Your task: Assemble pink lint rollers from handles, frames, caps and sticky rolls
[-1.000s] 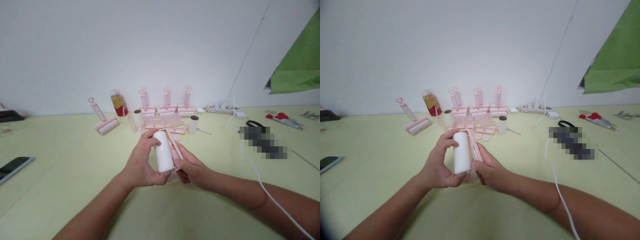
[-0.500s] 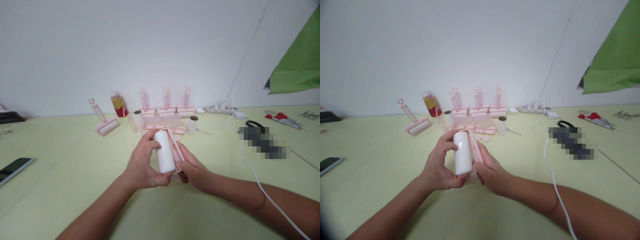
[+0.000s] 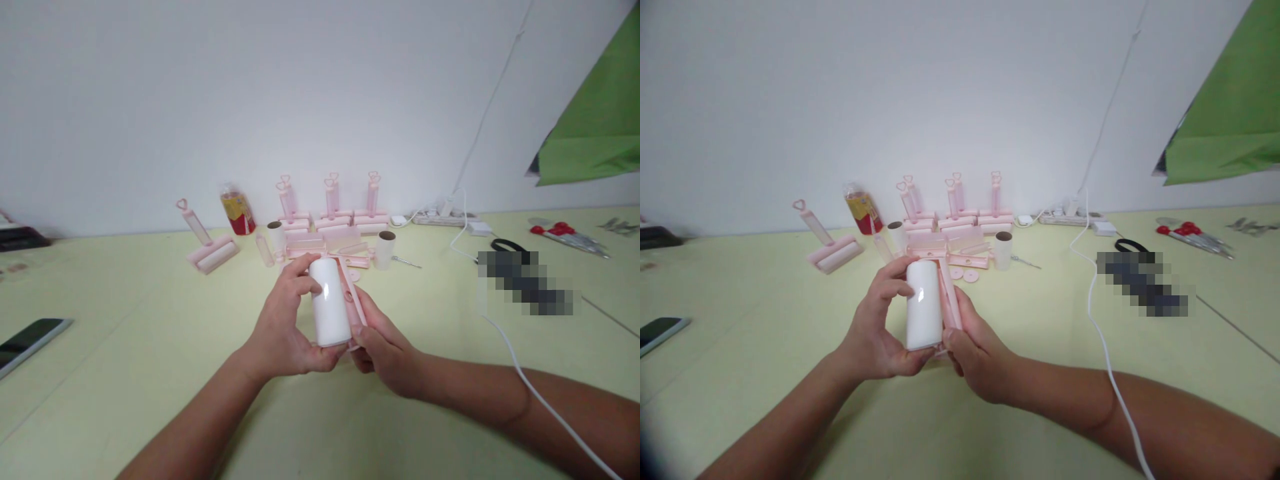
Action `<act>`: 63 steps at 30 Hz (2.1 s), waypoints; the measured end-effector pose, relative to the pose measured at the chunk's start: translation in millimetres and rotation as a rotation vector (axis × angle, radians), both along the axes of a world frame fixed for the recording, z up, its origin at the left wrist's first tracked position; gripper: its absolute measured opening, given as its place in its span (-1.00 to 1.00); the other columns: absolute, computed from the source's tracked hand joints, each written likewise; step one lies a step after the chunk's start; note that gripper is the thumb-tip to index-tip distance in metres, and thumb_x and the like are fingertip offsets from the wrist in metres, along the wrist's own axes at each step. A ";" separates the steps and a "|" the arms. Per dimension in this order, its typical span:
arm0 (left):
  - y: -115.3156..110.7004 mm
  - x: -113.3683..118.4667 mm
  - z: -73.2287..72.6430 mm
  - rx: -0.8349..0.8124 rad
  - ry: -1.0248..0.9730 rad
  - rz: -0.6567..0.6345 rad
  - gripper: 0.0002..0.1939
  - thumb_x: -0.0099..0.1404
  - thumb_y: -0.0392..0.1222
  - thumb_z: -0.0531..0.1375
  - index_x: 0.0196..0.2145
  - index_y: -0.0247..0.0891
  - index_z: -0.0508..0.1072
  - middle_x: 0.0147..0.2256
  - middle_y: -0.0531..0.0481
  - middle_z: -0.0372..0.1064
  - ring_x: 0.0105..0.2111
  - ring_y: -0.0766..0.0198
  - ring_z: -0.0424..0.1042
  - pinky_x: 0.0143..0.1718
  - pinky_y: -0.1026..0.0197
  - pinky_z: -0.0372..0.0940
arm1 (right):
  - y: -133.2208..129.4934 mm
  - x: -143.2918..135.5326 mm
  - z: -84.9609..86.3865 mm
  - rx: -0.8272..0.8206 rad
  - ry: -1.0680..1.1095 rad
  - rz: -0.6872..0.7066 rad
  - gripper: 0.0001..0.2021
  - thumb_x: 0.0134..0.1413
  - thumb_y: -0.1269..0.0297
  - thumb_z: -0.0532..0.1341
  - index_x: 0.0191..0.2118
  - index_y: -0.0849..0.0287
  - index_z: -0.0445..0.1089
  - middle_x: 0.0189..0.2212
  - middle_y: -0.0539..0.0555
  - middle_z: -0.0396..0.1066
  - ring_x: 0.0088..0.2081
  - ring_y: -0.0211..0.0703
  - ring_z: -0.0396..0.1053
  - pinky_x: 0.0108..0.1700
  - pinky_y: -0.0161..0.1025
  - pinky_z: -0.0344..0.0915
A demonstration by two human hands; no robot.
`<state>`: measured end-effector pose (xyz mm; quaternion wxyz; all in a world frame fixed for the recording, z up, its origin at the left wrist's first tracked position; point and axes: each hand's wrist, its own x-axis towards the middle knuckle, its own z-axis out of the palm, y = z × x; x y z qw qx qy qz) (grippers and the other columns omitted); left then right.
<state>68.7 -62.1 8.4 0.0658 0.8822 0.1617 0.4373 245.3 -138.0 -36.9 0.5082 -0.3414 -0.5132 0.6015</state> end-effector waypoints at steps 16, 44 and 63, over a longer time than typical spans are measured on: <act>11.3 -5.1 -13.6 -0.064 0.022 -0.017 0.27 -0.46 0.39 0.44 0.19 -0.05 0.10 0.14 -0.25 -0.02 0.19 -0.25 0.06 0.20 -0.34 0.04 | -4.0 -5.6 0.5 0.100 0.011 0.072 -0.28 0.30 -0.13 0.00 0.39 0.08 -0.26 -0.55 -0.12 0.17 -0.62 -0.34 0.07 -0.60 -0.37 0.10; 28.9 -12.4 -40.8 -0.293 0.211 0.119 -0.44 0.26 -0.14 0.23 0.20 -0.20 0.26 0.15 -0.22 0.31 0.14 0.01 0.33 0.16 -0.09 0.24 | 75.3 44.9 -34.4 -0.050 0.229 -0.546 -0.55 -0.02 0.18 0.35 -0.01 0.07 0.24 -0.18 0.01 0.38 -0.32 -0.22 0.39 -0.50 -0.33 0.41; -14.7 12.5 -23.6 -0.323 0.847 -0.094 -0.83 0.25 -0.08 0.23 -0.24 -0.20 0.47 -0.33 0.00 0.42 -0.35 0.24 0.38 -0.35 0.24 0.20 | 85.8 48.5 -31.2 -0.438 0.522 -0.468 -0.82 0.11 0.21 0.16 -0.19 0.17 0.36 -0.49 0.03 0.46 -0.46 -0.14 0.40 -0.40 -0.21 0.42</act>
